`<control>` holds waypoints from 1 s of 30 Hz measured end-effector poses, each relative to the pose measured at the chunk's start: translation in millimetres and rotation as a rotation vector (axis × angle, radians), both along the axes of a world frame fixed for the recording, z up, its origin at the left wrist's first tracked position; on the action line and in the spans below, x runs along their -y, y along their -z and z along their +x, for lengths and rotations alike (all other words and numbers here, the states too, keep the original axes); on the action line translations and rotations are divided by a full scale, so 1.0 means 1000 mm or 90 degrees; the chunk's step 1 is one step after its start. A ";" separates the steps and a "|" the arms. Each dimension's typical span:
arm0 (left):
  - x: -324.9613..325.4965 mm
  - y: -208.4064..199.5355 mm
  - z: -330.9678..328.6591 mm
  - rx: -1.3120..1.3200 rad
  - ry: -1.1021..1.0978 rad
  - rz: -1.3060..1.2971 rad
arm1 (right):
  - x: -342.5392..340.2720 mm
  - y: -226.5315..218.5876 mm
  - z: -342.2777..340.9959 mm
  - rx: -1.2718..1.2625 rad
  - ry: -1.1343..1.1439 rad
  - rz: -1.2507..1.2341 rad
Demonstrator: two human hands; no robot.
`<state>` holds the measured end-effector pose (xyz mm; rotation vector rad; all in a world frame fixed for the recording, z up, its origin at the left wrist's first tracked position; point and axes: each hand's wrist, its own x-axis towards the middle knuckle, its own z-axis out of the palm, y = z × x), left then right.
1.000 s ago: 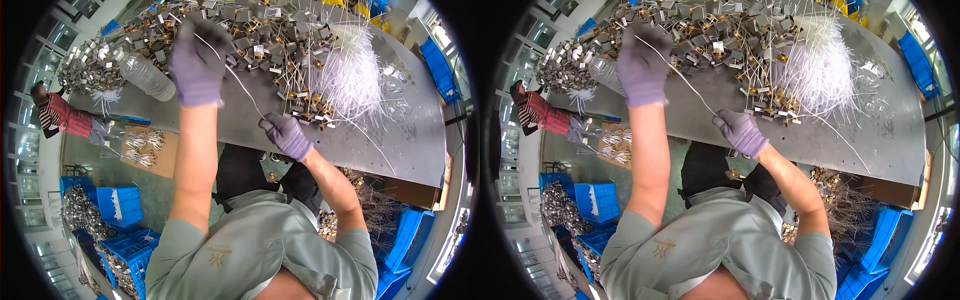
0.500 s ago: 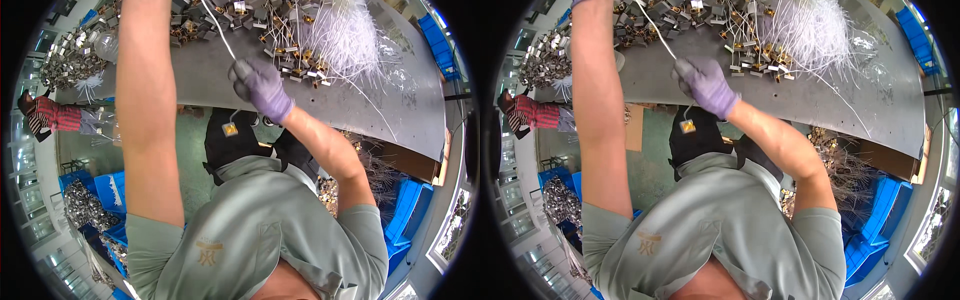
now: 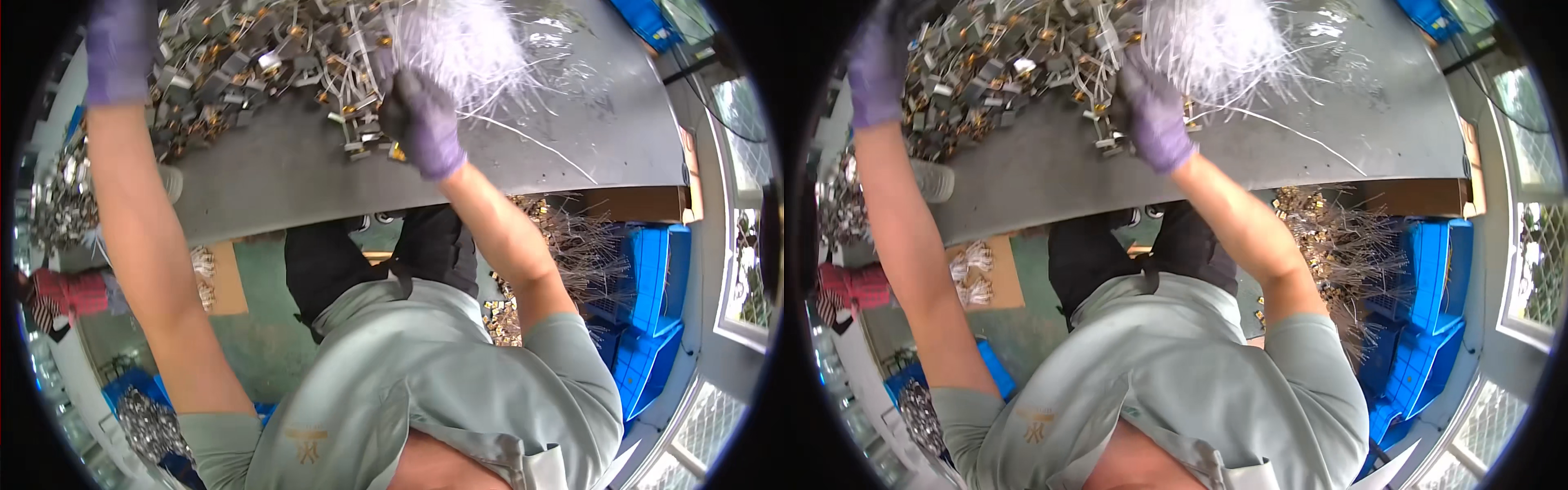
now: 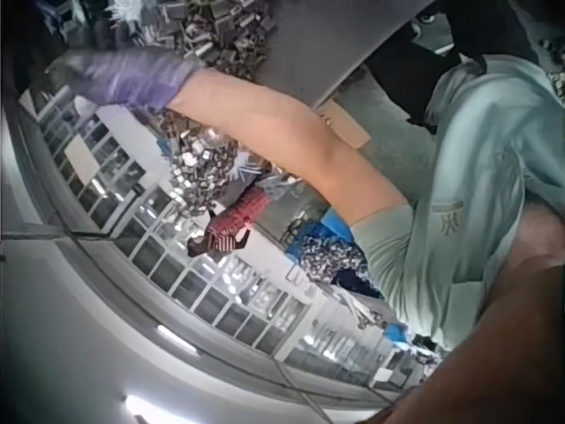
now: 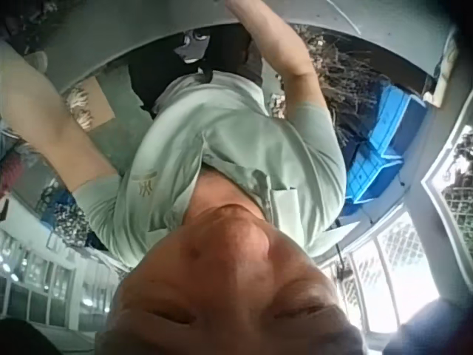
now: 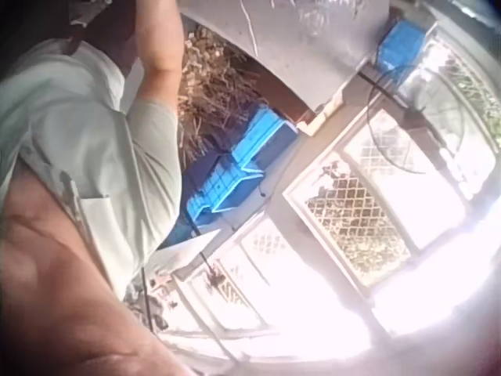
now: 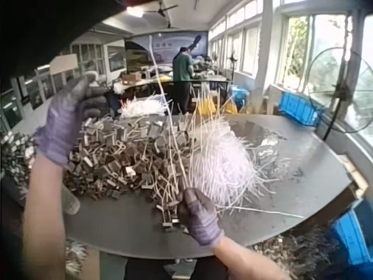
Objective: The person is sorting and assembling small electronic components with long attached wires at a workbench.
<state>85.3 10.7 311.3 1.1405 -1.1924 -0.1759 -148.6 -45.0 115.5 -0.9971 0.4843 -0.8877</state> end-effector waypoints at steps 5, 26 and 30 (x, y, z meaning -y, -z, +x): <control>-0.029 0.112 -0.025 0.340 -0.042 0.362 | 0.166 0.043 -0.033 -0.507 0.253 -0.566; -0.066 0.284 0.001 -0.003 -0.056 0.457 | 0.218 0.095 -0.225 -0.992 -0.086 -0.158; 0.004 0.289 -0.020 -0.031 -0.038 0.458 | 0.191 0.060 -0.269 -0.750 -0.029 -0.037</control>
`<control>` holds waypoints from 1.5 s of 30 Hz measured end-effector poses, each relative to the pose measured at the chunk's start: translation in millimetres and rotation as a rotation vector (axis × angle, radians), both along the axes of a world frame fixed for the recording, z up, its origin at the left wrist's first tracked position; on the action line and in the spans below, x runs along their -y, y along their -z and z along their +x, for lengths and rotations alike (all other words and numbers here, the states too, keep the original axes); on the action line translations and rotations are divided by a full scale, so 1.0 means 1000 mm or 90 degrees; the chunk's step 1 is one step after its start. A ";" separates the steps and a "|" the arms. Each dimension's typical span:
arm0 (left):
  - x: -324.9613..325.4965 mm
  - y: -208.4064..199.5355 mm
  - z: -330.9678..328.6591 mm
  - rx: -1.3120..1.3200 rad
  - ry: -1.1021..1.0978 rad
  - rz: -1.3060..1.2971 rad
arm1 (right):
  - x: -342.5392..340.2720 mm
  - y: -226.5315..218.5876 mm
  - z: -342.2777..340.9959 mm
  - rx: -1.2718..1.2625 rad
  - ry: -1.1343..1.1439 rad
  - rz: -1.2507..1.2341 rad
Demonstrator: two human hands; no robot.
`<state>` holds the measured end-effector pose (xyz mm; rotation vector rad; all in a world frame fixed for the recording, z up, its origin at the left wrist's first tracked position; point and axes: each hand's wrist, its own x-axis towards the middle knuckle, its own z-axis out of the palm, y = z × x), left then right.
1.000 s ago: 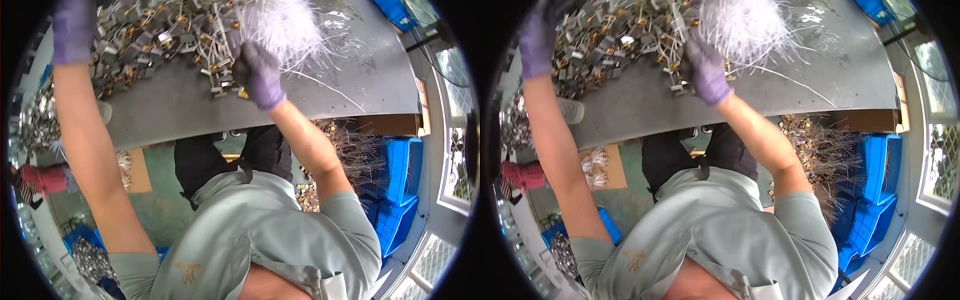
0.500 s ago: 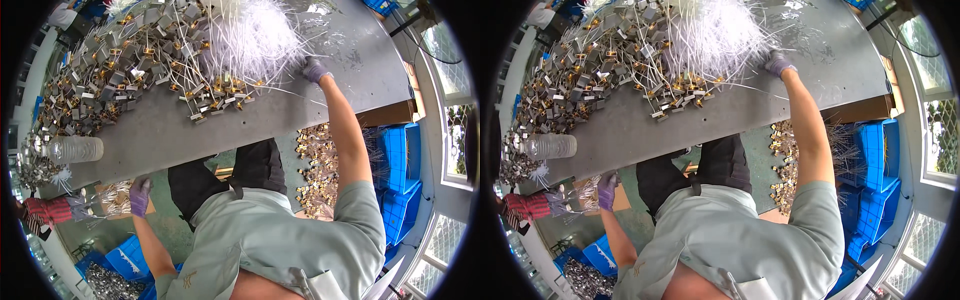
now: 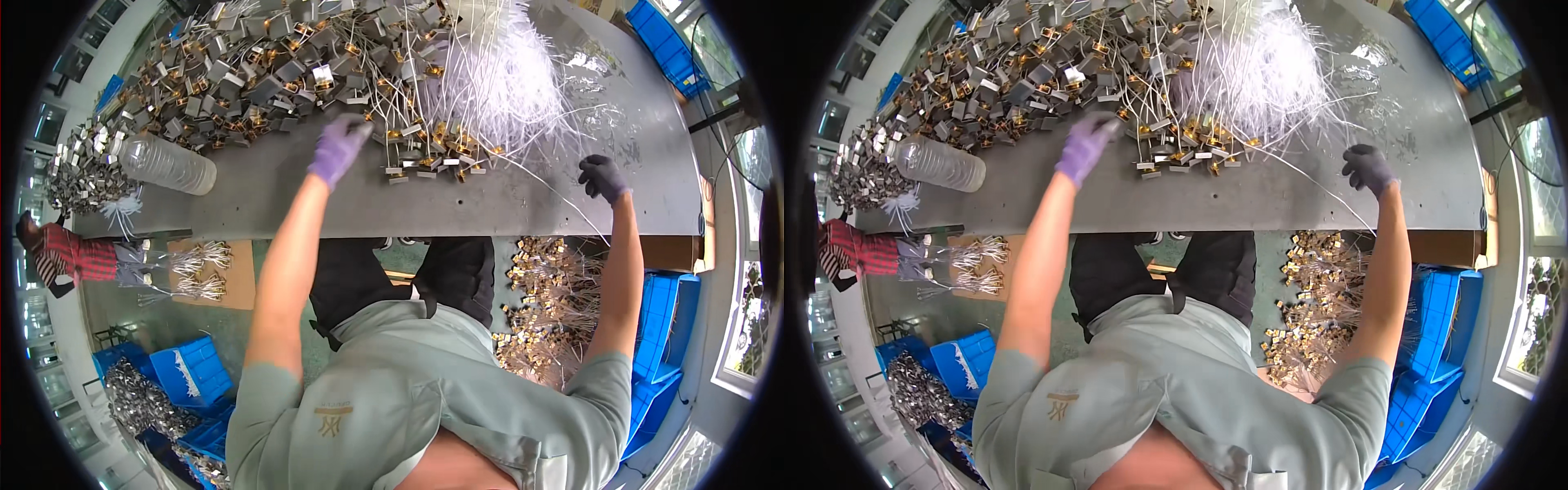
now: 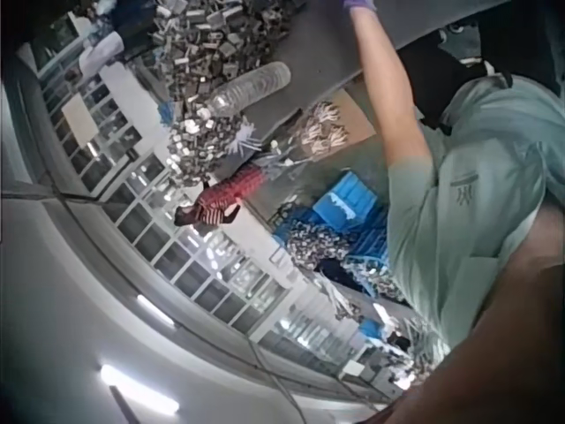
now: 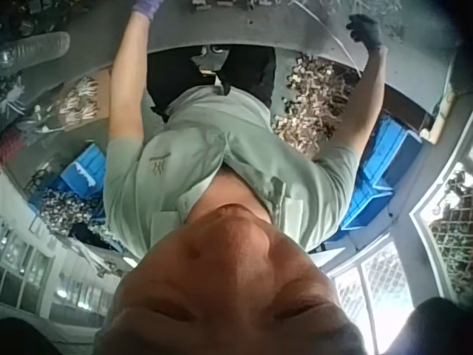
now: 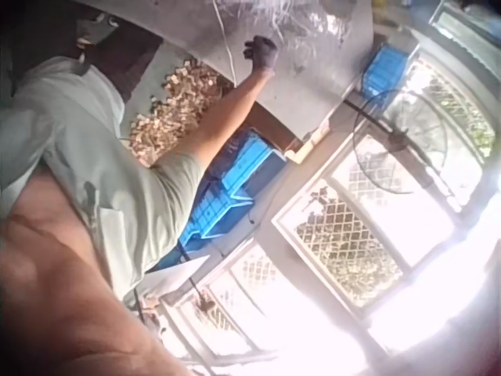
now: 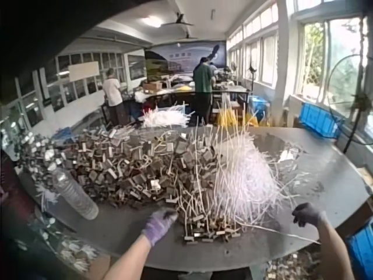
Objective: The person is sorting and assembling small electronic components with long attached wires at a workbench.
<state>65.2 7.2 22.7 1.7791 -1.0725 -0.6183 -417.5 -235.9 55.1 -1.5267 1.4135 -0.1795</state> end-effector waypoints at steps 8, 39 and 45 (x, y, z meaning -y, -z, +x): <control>0.030 0.036 -0.028 0.011 0.064 0.025 | -0.047 -0.007 0.014 0.382 0.105 0.105; -0.419 0.096 -0.056 -0.212 -0.229 0.083 | -0.174 0.058 0.432 0.379 -0.350 -0.450; -0.437 0.113 -0.074 -0.285 -0.288 0.154 | -0.177 0.032 0.427 0.444 -0.284 -0.075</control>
